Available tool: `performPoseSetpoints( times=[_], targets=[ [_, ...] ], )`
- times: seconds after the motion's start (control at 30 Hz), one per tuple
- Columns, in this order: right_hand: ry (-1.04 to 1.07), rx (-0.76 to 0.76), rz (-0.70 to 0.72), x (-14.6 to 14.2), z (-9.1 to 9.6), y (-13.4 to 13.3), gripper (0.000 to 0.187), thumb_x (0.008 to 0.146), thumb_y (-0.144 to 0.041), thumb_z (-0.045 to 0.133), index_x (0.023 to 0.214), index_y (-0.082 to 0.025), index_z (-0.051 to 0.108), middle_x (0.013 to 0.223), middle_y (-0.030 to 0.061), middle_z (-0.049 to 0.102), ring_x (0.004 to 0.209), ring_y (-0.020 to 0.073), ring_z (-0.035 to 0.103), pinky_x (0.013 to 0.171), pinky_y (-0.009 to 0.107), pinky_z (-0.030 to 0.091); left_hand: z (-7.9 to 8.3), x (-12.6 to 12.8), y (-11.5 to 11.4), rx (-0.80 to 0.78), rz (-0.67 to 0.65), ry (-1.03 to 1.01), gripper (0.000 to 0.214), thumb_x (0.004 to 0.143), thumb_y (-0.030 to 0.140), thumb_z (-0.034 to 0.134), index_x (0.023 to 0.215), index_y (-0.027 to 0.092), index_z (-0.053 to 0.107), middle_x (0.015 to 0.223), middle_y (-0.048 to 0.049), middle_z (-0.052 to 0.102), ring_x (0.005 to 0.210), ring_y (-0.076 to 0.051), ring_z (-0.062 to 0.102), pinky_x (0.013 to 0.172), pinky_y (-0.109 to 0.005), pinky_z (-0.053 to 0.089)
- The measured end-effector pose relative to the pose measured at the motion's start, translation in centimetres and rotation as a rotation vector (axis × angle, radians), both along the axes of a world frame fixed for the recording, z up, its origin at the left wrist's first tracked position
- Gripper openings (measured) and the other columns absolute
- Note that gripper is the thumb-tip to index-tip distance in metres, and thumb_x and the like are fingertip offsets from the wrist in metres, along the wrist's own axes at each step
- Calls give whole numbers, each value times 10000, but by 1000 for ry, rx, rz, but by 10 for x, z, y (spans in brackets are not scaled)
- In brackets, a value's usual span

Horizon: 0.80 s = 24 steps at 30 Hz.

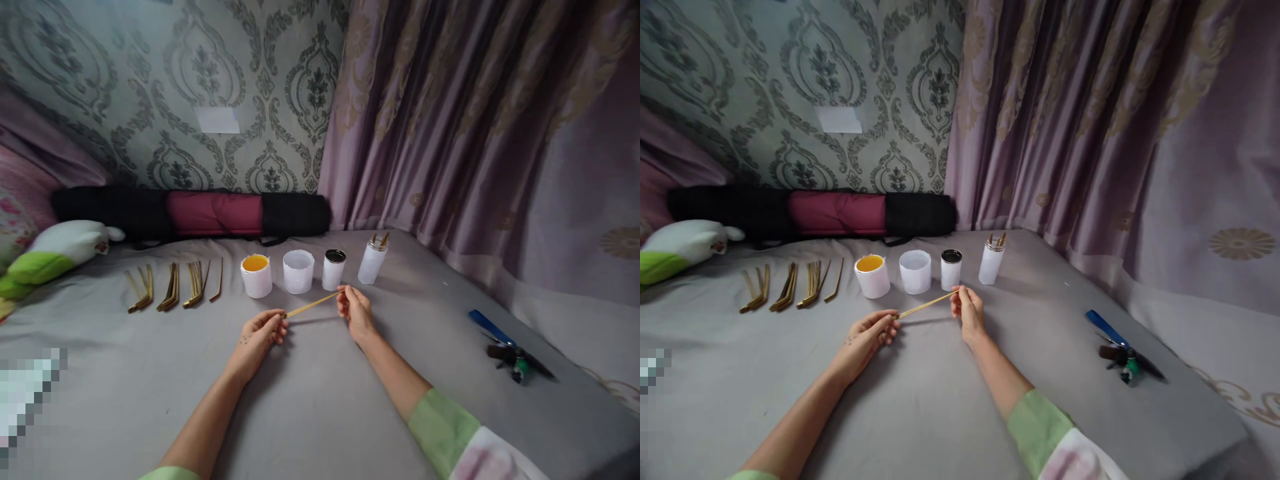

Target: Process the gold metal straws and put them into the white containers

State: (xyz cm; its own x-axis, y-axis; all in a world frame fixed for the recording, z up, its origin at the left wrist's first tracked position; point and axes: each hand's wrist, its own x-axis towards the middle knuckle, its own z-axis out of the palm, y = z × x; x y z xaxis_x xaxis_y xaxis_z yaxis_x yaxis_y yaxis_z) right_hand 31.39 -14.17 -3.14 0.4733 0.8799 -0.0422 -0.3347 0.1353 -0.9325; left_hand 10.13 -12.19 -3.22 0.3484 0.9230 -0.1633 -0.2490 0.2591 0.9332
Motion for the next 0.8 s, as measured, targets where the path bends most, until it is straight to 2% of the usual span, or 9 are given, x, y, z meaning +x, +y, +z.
performPoseSetpoints(
  times=[0.5, 0.8],
  targets=[
    [-42, -12, 16, 0, 6, 3, 322, 667, -474, 564, 777, -171, 569, 617, -14, 517, 438, 57, 414, 367, 183, 296, -3, 2, 1, -33, 63, -11, 384, 659, 359, 633, 932, 92, 590, 730, -68, 615, 589, -101, 542, 517, -202, 414],
    [-94, -5, 13, 0, 10, -1, 334, 685, -484, 545, 784, -166, 572, 625, -13, 522, 441, 53, 412, 370, 182, 295, -1, 0, 0, -82, 37, -46, 375, 630, 326, 667, 927, 104, 609, 743, -65, 624, 605, -97, 546, 537, -198, 427]
  ],
)
